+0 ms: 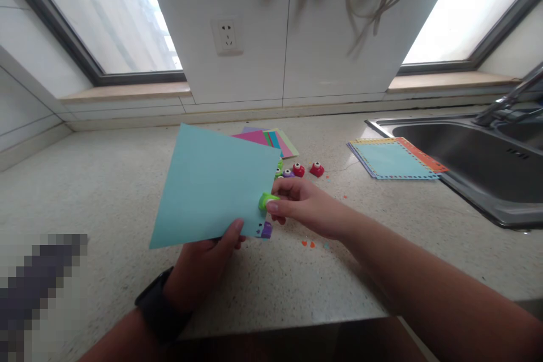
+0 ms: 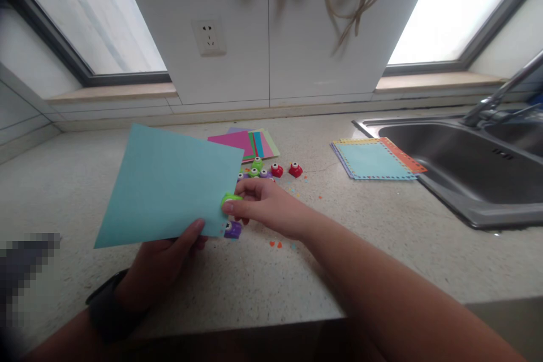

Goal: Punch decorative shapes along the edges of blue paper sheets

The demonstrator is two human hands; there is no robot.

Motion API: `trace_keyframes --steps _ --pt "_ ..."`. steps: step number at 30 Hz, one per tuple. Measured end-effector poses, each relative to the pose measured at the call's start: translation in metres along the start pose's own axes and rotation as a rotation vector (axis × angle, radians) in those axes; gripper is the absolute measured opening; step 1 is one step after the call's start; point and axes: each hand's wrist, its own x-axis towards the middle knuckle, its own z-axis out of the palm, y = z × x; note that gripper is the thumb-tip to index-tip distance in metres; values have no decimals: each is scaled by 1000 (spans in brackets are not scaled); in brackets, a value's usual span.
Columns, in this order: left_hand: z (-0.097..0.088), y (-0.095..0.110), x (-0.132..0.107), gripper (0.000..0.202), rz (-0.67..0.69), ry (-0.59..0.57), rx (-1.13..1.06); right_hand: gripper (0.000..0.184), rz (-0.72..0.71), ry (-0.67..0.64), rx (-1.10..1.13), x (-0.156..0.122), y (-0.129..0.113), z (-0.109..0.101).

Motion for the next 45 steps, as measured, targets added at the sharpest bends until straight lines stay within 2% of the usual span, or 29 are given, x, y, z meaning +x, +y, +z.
trace_keyframes --steps 5,10,22,31,39,45 --pt "-1 -2 3 43 -48 1 -50 24 52 -4 20 2 7 1" --pt "-1 2 4 41 -35 -21 -95 26 84 -41 24 3 12 4" --pt "-2 5 4 39 -52 -13 -112 29 116 -34 63 4 18 6" --pt "-3 6 5 39 -16 -5 -76 30 131 -39 4 5 16 8" --pt "-2 8 4 37 -69 -14 -141 33 123 -33 -59 4 12 9" --pt "-3 7 3 36 -59 -11 -137 34 121 -40 -129 4 12 8"
